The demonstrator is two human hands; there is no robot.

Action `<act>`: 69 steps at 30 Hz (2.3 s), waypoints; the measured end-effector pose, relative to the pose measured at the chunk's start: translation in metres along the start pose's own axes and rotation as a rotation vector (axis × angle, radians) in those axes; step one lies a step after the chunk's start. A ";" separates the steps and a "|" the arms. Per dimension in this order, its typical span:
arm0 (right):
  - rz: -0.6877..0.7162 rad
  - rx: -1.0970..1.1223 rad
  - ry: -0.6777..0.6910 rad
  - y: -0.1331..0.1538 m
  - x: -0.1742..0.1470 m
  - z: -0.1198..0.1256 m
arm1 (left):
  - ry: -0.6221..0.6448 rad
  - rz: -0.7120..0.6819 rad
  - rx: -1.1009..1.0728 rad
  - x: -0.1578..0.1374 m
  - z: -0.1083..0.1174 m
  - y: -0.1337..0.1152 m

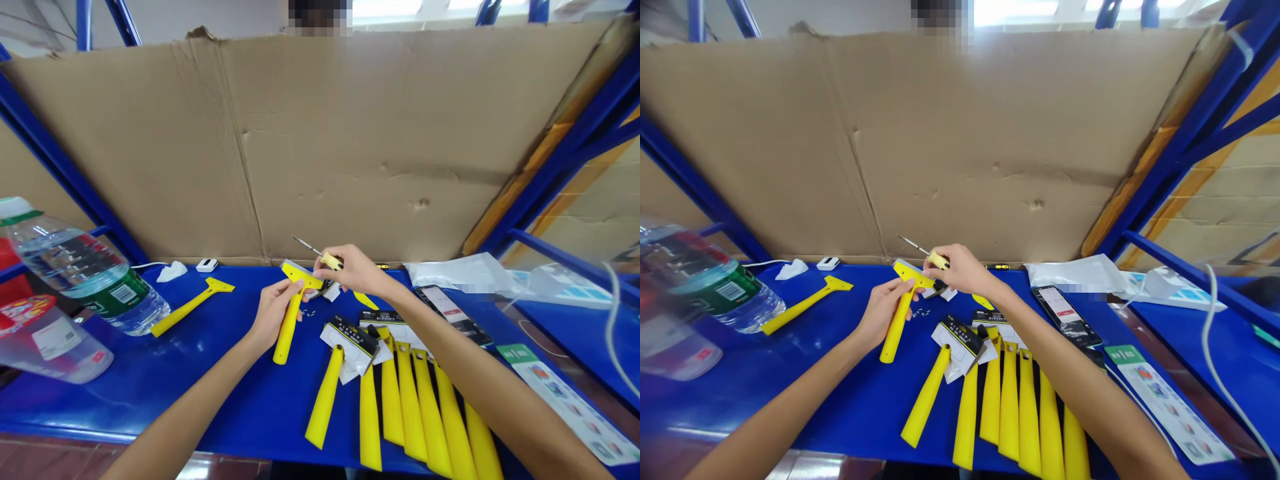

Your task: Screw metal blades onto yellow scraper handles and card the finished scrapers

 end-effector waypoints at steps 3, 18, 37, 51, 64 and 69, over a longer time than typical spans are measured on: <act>0.005 -0.032 0.031 -0.007 0.000 -0.007 | -0.006 0.021 0.004 0.001 0.000 0.005; -0.100 0.253 0.090 -0.040 -0.001 -0.038 | -0.007 0.073 0.010 0.002 -0.002 0.015; -0.227 0.176 -0.020 -0.053 -0.004 -0.031 | -0.212 -0.156 -0.048 0.007 0.035 -0.034; 0.122 -0.226 0.590 -0.060 0.024 -0.111 | -0.254 -0.271 -0.181 0.005 0.054 -0.056; 0.079 -0.423 0.277 -0.040 0.023 -0.048 | -0.135 -0.129 -0.080 0.009 0.038 -0.035; 0.115 -0.255 -0.020 -0.018 0.012 0.023 | -0.075 -0.016 -0.018 0.009 0.023 -0.017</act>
Point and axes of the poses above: each hand's wrist, its own x-axis towards the middle knuckle, its own z-axis out of the back of the hand, y = z × x, the point moved 7 cm from there along x, towards the middle knuckle, and after that the axes turned 7 degrees about z, right-handed, at the moved point
